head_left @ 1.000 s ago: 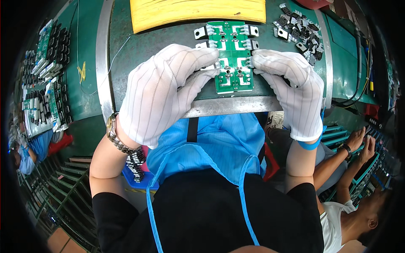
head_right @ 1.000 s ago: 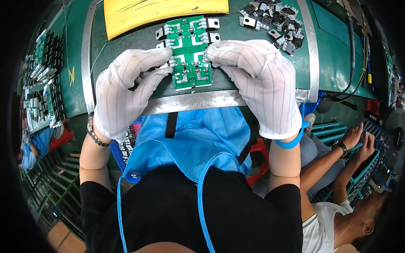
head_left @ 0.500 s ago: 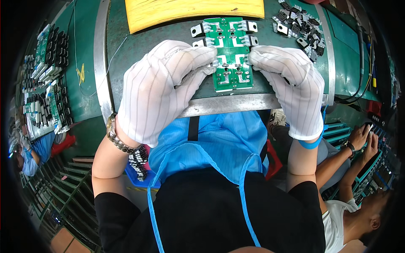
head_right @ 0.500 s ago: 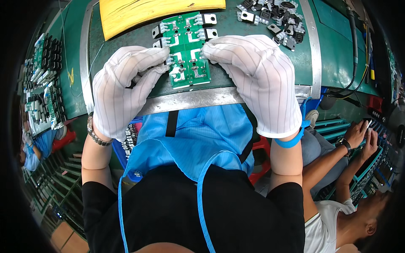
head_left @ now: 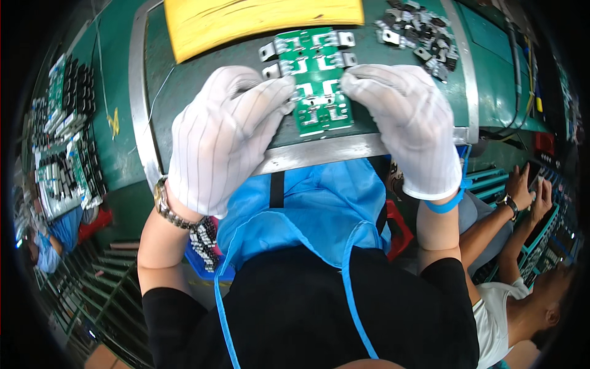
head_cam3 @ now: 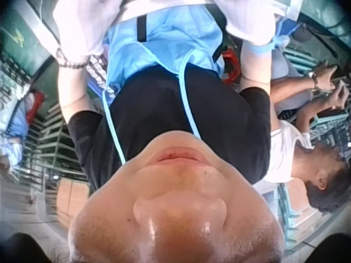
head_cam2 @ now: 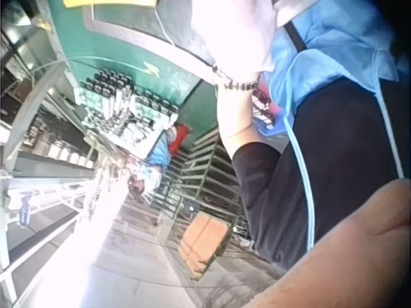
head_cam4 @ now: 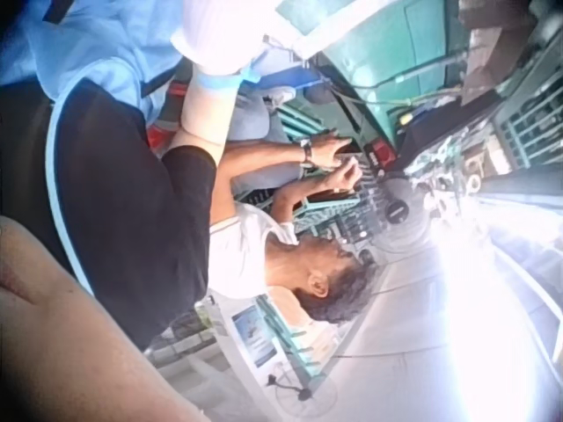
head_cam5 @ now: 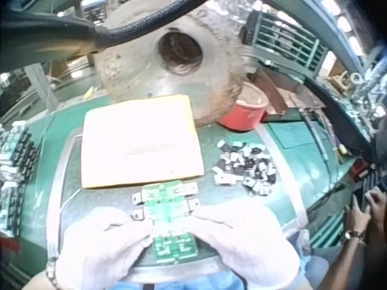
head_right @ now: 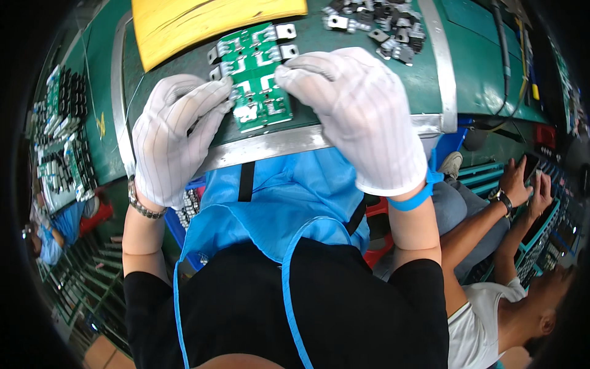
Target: The person solders components onto a circuit board using a soldering iron and solder wire, sets it aside, and inserts electronic components into another circuit board by hand before soldering them.
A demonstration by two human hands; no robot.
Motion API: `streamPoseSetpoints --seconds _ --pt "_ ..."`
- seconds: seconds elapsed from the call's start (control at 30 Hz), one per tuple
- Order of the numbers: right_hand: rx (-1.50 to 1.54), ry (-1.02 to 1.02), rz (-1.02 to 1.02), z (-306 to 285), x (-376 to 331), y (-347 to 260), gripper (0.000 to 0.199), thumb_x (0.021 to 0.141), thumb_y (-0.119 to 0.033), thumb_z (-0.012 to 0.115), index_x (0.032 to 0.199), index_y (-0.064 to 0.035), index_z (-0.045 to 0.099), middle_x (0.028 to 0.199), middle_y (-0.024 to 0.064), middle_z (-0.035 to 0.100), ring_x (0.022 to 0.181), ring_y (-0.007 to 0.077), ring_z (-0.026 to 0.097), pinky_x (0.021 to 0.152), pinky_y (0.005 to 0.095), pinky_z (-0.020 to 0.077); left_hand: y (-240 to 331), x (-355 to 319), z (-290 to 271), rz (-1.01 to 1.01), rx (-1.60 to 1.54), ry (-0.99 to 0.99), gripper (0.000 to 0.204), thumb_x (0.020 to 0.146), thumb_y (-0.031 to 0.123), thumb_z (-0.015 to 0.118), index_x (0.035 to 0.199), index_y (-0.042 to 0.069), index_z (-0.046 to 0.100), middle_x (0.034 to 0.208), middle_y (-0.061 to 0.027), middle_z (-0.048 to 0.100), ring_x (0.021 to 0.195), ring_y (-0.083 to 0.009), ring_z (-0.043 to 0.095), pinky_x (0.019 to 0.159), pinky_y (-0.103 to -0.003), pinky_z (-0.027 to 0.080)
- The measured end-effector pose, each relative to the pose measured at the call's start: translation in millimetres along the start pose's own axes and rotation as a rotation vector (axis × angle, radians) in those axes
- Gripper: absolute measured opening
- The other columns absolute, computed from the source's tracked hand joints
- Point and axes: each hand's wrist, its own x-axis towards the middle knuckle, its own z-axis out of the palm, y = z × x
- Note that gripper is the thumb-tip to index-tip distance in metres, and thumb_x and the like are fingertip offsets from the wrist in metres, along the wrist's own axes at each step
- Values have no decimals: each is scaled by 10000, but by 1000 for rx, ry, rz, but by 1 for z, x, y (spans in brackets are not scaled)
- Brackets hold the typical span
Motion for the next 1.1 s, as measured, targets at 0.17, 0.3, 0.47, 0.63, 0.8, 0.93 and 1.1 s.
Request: streamPoseSetpoints --seconds 0.17,0.3,0.47,0.63,0.8,0.93,1.1 --pt "10 9 97 6 -5 -1 366 738 18 659 1067 -136 699 1083 81 647 1001 295 613 852 369 510 1 -4 1 -94 13 -11 301 757 70 761 1049 97 694 941 -81 661 832 -240 649 669 -330 538" --pt "42 297 268 -23 -23 11 271 845 27 672 1104 -50 689 1054 115 705 964 255 676 858 320 537 5 -5 -4 -226 -181 64 329 770 4 739 1087 62 670 926 -104 649 731 -175 631 614 -264 526" --pt "-471 142 334 -34 -43 47 190 840 -170 725 1000 -92 660 916 100 667 830 290 639 705 371 511 15 41 -6 178 25 24 331 838 60 702 1162 55 633 980 -129 646 785 -246 641 682 -333 533" --pt "-535 182 387 -23 -38 42 207 845 -199 708 1027 -121 650 956 86 672 829 299 626 721 377 505 9 102 62 441 293 110 184 878 224 639 974 69 623 850 -120 609 811 -292 637 683 -400 520" --pt "-414 157 360 -26 -37 42 240 830 -158 704 1063 -115 664 970 84 695 878 301 640 760 382 511 6 118 75 502 325 139 99 842 156 609 878 66 594 845 -129 603 799 -287 635 667 -403 529" --pt "-184 199 529 -27 -42 42 244 825 -112 707 1065 -111 660 970 76 694 921 307 646 794 389 510 15 124 70 274 324 -12 91 851 145 599 847 54 601 851 -144 602 810 -306 632 681 -411 521" --pt "-195 119 420 -33 -42 40 227 822 -101 714 1040 -94 650 948 85 691 875 281 662 750 361 519 8 114 64 392 221 69 144 878 172 621 938 42 617 878 -170 622 812 -328 643 692 -429 524"
